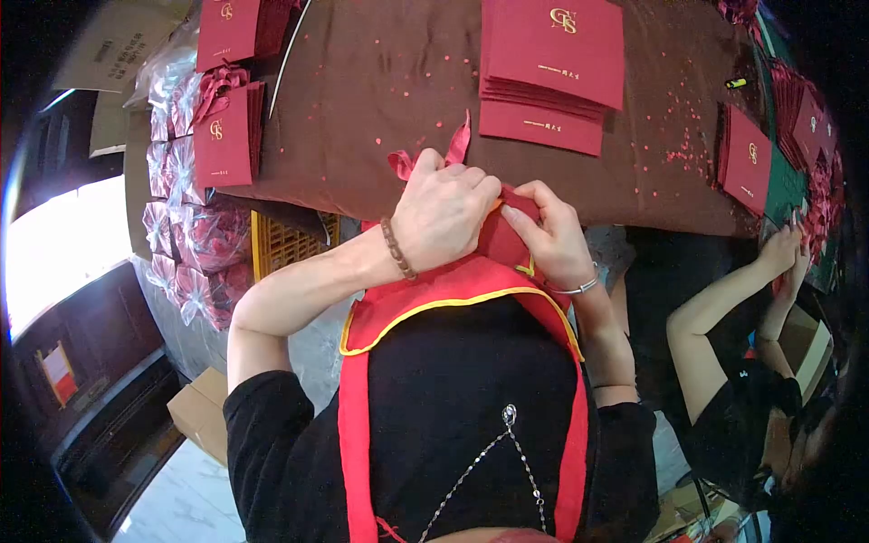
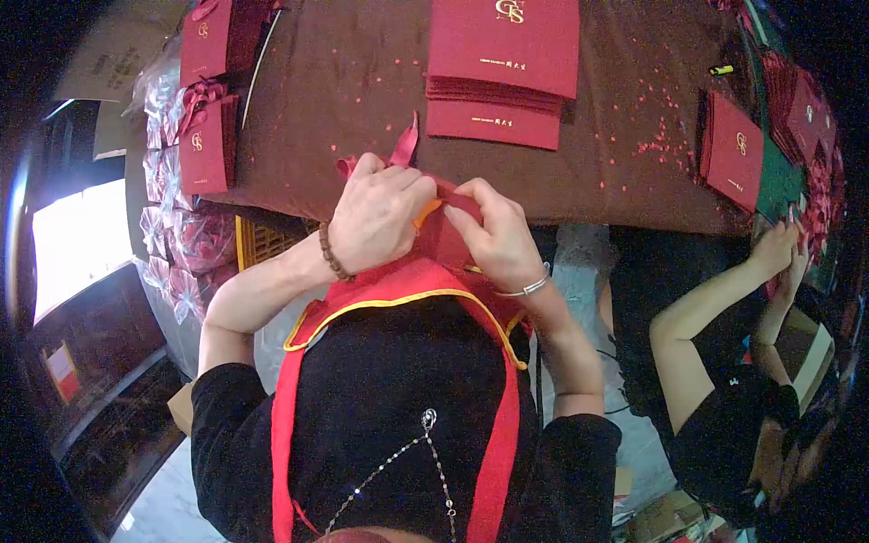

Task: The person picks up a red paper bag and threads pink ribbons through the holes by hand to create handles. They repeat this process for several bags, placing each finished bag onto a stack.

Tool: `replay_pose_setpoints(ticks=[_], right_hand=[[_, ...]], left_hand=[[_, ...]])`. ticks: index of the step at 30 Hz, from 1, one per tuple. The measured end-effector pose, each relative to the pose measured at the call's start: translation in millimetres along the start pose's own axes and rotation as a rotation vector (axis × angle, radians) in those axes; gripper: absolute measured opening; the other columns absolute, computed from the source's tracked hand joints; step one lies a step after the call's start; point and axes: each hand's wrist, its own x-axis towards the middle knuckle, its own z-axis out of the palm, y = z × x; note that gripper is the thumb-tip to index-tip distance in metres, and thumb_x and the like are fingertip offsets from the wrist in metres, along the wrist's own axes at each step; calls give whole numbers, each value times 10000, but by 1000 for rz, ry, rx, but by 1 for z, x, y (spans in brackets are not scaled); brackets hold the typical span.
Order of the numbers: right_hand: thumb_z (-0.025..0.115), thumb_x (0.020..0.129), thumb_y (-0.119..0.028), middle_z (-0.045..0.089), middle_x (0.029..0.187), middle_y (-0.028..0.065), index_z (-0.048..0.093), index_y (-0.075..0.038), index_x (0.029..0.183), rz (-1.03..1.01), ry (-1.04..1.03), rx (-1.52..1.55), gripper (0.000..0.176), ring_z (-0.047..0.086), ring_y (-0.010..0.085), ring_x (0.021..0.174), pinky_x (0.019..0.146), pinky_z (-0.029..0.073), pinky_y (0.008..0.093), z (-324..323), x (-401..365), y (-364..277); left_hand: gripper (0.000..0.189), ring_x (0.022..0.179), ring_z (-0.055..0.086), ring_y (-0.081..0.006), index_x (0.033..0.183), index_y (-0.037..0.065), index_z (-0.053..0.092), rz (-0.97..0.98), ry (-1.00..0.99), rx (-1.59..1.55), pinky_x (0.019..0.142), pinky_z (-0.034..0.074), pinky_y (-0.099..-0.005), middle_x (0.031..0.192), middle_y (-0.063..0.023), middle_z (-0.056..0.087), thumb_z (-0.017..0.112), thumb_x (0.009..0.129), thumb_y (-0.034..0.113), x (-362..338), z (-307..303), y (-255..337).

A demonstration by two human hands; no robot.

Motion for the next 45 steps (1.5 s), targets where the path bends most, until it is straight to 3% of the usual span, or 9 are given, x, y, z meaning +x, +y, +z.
replay_pose_setpoints(ticks=[7,15,20,23,25,27,30,40,45], right_hand=[[587,837,-117,613,805,189,547,21,980,28,-1,-126,204,622,225,726,628,462,323,-3,1,-6],[579,837,-105,614,793,191,549,15,1033,50,-2,-254,232,613,258,691,612,455,329,-10,1,-19],[579,845,-107,544,619,126,570,7,1074,90,8,-162,256,495,119,510,501,404,287,-9,1,-6],[573,851,-105,521,602,106,585,9,1061,71,48,-52,239,455,65,507,479,385,259,-4,0,-12],[567,851,-97,588,689,147,590,15,1051,103,22,-192,230,548,125,564,538,433,275,-6,0,-12],[559,846,-81,636,842,182,593,17,1044,-82,58,-191,223,639,222,724,656,483,306,-4,0,-10],[552,841,-71,633,969,191,596,14,1036,-184,58,-224,217,637,304,884,763,487,338,-3,-1,-13],[553,846,-74,627,959,188,580,10,1054,-12,37,-146,226,630,298,871,757,480,328,-3,0,-9],[552,850,-75,622,939,183,571,8,1059,-48,32,-192,226,629,278,840,736,478,325,-3,0,-8]], left_hand=[[74,635,490,-189,697,105,492,133,98,288,650,324,-358,638,-33,445,555,685,142,-2,9,6],[53,646,498,-177,706,116,491,72,163,209,651,325,-359,652,-21,458,541,706,134,-3,16,1],[56,643,505,-183,718,108,491,78,156,211,657,327,-357,657,-26,465,543,701,122,-3,14,2],[62,643,518,-202,706,100,496,37,136,132,661,327,-363,662,-45,488,549,676,88,-1,12,2],[62,639,522,-206,708,97,500,24,123,130,665,328,-365,664,-49,497,551,674,90,-1,9,3],[49,617,542,-211,719,90,516,-1,88,144,670,327,-361,651,-58,534,560,700,103,-1,7,4],[45,598,559,-213,729,86,527,-63,31,61,666,328,-356,637,-66,561,560,739,116,-1,7,4],[158,753,572,-207,885,78,581,-72,-33,74,738,359,-354,766,-61,578,593,730,109,-9,4,7],[177,765,581,-196,925,101,597,-59,-65,58,737,355,-350,784,-43,588,609,750,125,-8,-3,5]])
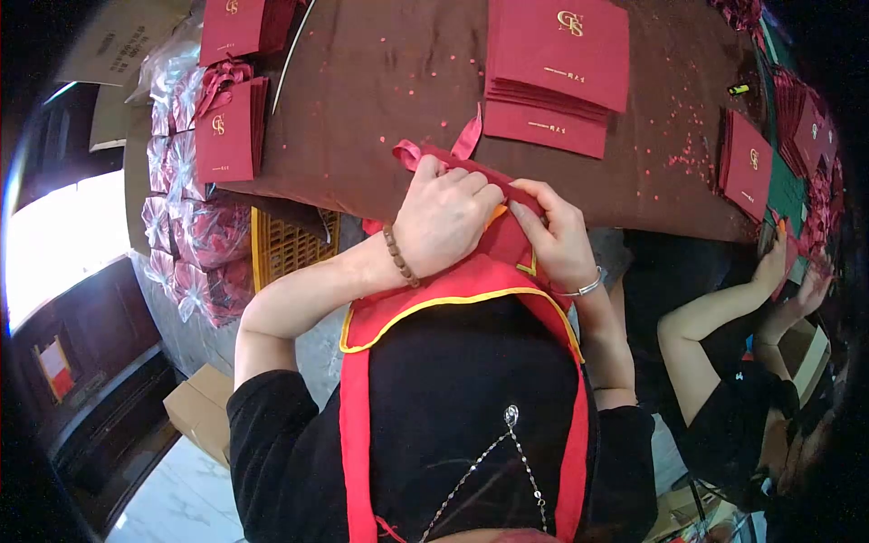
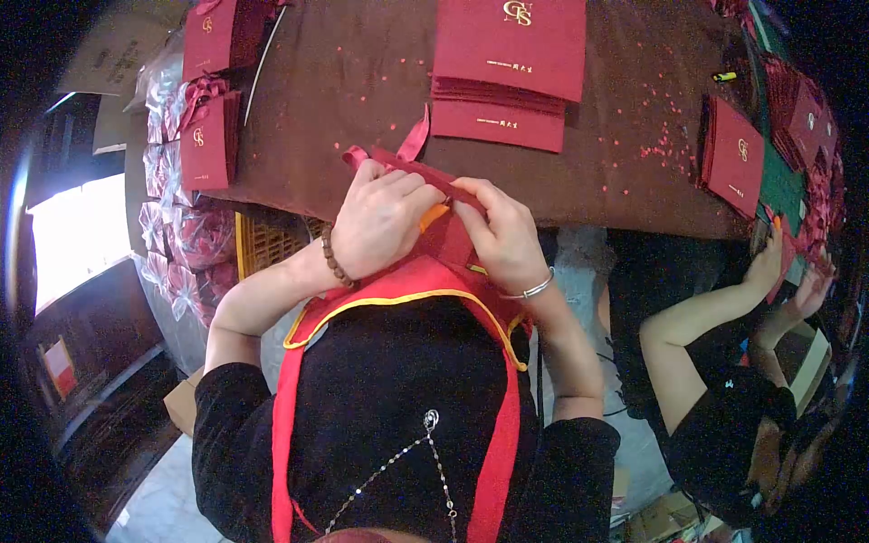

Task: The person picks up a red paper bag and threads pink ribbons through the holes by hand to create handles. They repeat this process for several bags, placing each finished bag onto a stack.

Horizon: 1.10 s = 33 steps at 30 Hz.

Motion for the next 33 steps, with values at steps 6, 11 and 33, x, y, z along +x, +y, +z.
replay_pose_setpoints(ticks=[6,11,33], right_hand=[[544,856,-69,618,957,178,573,15,1050,-56,-2,24,214,629,279,867,754,482,325,-1,-3,-1],[545,857,-57,616,964,171,574,4,1045,-174,24,15,200,628,280,872,758,483,324,3,-3,1],[703,763,-175,620,832,177,518,-20,999,-95,41,-101,338,636,319,768,655,501,374,8,-12,-12]], left_hand=[[265,907,499,-198,900,122,541,-19,202,38,768,330,-393,900,-13,529,662,667,158,4,-1,0],[352,1010,484,-204,979,140,581,-18,152,-13,822,310,-406,1026,5,561,706,659,216,3,-4,-5],[100,926,498,-197,851,107,644,-25,24,-347,802,300,-367,948,-15,560,596,790,170,5,-11,-25]])
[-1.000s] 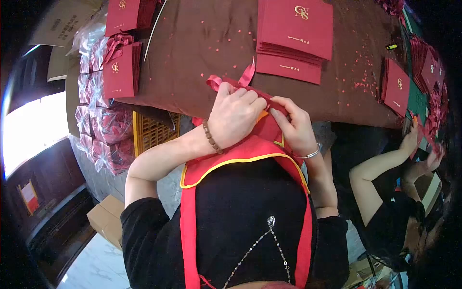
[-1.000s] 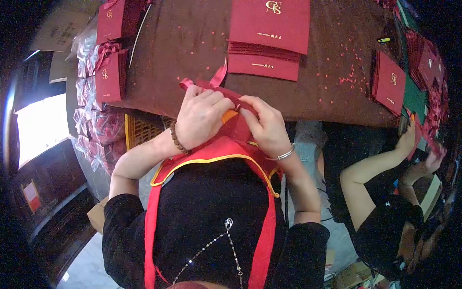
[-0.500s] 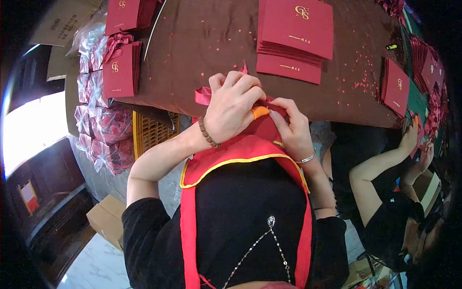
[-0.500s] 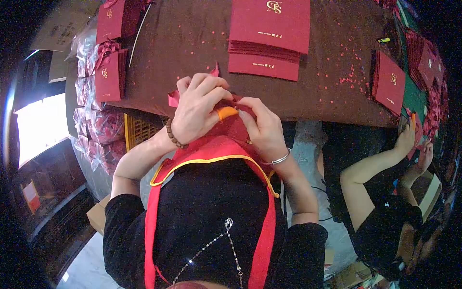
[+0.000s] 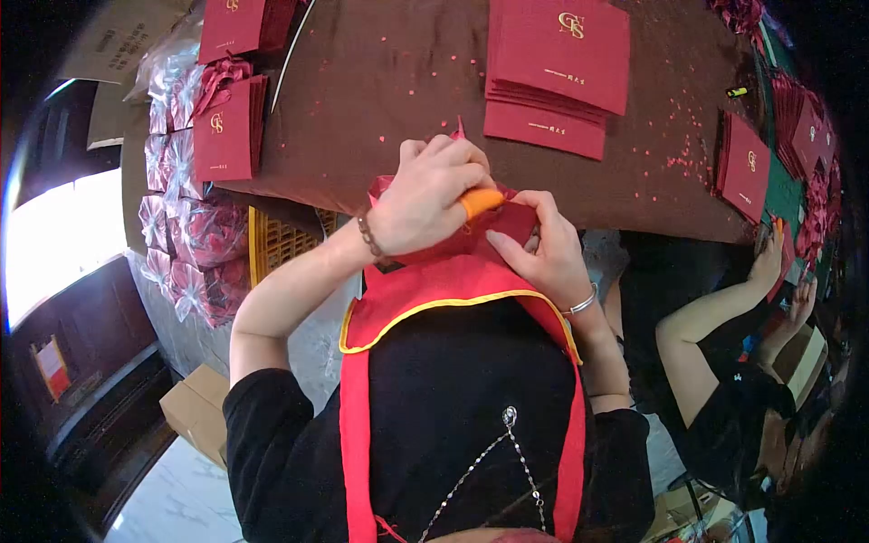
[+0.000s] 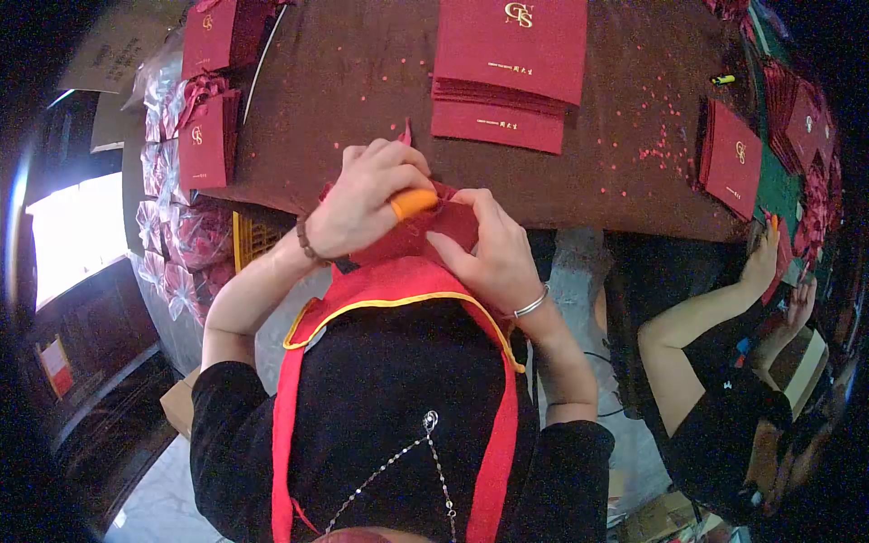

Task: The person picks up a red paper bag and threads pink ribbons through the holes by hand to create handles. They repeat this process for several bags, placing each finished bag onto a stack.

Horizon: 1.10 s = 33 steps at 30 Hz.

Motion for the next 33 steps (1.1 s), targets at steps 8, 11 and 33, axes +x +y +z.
replay_pose_setpoints(ticks=[8,11,33], right_hand=[[664,808,-162,615,825,168,543,-15,928,22,87,-16,226,626,330,751,649,490,365,12,4,-2],[645,820,-128,605,825,169,540,-13,918,-15,119,46,183,622,326,758,656,489,358,15,3,2],[676,793,-66,631,810,82,600,4,907,88,151,204,154,580,121,677,627,470,258,19,2,9]], left_hand=[[213,906,591,-297,853,48,685,-60,-356,-101,758,471,-383,952,-128,617,544,819,204,35,-17,-18],[205,862,592,-211,847,-8,647,-171,-620,-315,760,459,-320,905,-117,614,570,831,182,50,-24,-18],[197,774,621,-266,696,78,654,-422,-350,-355,817,399,-475,695,-115,634,623,655,267,43,9,-14]])
